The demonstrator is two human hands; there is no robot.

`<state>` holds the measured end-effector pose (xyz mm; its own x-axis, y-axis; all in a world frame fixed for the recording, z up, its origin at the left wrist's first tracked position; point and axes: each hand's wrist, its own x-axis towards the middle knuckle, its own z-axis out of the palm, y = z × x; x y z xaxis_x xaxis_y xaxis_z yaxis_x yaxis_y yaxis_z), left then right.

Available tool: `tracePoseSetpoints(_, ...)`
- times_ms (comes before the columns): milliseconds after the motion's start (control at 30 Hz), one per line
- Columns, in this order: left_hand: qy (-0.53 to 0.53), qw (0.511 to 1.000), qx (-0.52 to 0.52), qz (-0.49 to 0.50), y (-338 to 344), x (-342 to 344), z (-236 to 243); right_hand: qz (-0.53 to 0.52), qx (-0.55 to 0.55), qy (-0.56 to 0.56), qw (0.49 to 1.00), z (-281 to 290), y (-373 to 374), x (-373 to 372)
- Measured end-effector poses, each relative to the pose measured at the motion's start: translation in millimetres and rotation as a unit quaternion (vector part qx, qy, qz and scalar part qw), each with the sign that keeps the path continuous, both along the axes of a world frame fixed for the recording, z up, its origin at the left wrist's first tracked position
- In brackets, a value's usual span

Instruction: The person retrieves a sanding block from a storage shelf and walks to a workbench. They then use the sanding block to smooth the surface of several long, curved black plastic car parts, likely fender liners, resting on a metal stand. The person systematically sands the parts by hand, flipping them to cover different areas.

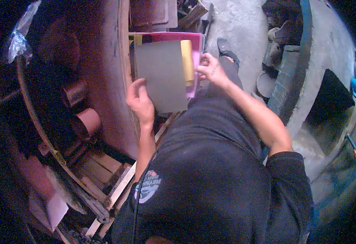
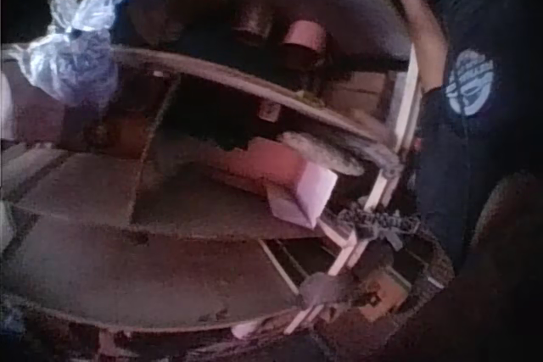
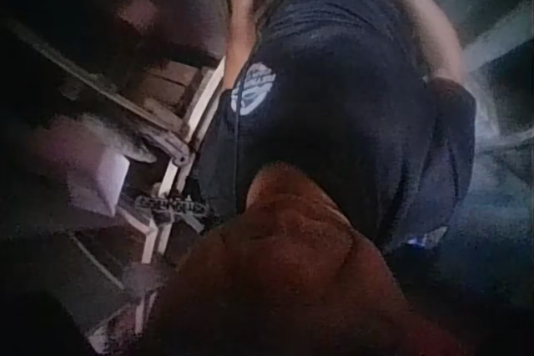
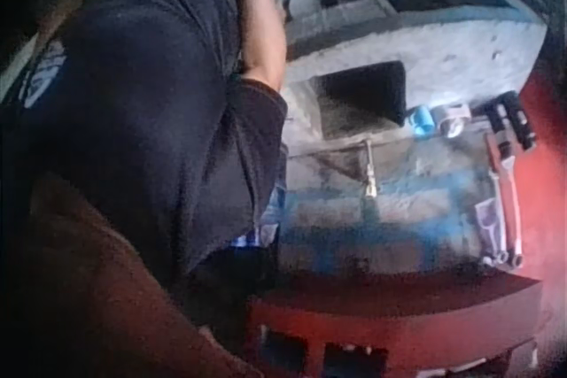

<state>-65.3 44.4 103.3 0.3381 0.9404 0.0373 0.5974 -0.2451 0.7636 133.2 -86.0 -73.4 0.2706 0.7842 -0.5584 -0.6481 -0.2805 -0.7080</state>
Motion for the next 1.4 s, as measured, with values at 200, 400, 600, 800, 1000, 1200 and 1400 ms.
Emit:
tracePoseSetpoints(200, 0.0, 0.999, 0.038, -0.017, -10, -20, 7, 0.061, 0.009, -0.14, 0.988, 3, 63, -35)
tracePoseSetpoints(400, 0.055, 0.991, 0.12, -0.033, -23, -50, 21, -0.013, -0.048, -0.343, 0.938, -15, 22, -26)
tracePoseSetpoints(600, 0.026, 0.994, 0.106, -0.002, -36, -51, 25, 0.004, -0.111, -0.218, 0.97, -60, -5, -33)
tracePoseSetpoints(800, -0.013, 0.992, 0.122, 0.015, -37, -72, 29, 0.029, -0.07, -0.161, 0.984, -26, 21, -40)
tracePoseSetpoints(1000, 0.032, 0.993, 0.112, -0.01, -42, -73, 36, 0.025, 0.006, -0.144, 0.989, -26, 77, -77)
tracePoseSetpoints(1200, 0.039, 0.989, 0.144, -0.022, -47, -85, 29, 0.08, 0.03, -0.212, 0.974, -52, 134, -96)
tracePoseSetpoints(1400, 0.043, 0.99, 0.133, -0.015, -50, -79, 36, 0.26, -0.047, -0.202, 0.943, -36, 172, -107)
